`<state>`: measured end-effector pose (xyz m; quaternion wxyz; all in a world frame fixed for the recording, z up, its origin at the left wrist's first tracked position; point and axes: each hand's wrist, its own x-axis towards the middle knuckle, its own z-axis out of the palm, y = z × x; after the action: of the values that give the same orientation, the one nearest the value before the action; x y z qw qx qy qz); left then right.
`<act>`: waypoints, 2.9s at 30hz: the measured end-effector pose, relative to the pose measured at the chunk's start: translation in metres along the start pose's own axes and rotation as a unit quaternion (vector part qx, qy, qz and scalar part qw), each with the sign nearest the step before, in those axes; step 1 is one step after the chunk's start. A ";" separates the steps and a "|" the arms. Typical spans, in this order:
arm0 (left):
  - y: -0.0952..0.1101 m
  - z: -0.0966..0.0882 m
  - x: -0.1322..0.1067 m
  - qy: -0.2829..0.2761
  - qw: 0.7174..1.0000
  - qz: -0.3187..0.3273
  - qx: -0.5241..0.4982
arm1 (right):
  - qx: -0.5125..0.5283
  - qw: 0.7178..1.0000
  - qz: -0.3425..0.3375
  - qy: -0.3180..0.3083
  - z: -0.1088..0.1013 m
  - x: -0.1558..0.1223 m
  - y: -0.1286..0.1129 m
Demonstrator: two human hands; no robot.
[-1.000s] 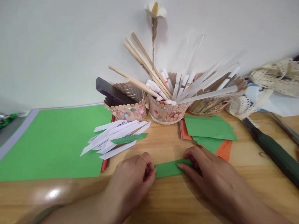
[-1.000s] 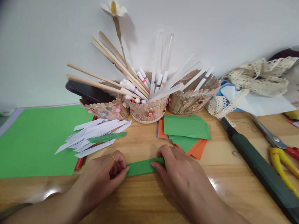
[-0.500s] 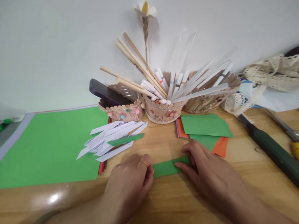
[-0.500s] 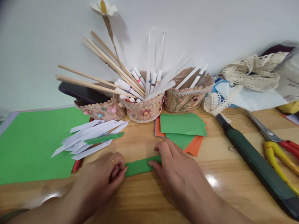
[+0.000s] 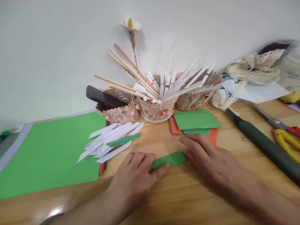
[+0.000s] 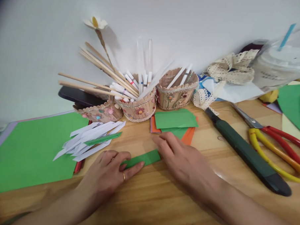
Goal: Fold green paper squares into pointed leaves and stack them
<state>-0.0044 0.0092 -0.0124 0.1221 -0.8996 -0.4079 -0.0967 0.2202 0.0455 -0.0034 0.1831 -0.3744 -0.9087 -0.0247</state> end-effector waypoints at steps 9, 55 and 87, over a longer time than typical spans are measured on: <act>0.000 -0.002 -0.002 -0.019 1.000 0.007 0.019 | -0.074 0.982 -0.164 -0.064 -0.002 -0.020 -0.021; 0.014 -0.033 -0.025 -0.103 0.985 0.058 0.123 | -0.055 0.992 -0.080 -0.076 -0.019 -0.041 0.006; 0.006 -0.025 -0.019 0.044 0.999 0.014 0.011 | -0.097 0.995 0.010 -0.023 0.000 0.000 -0.027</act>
<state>-0.0146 -0.0156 0.0052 0.1508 -0.8987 -0.3906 -0.1302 0.2014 0.0262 -0.0013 0.1256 -0.4000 -0.9021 -0.1021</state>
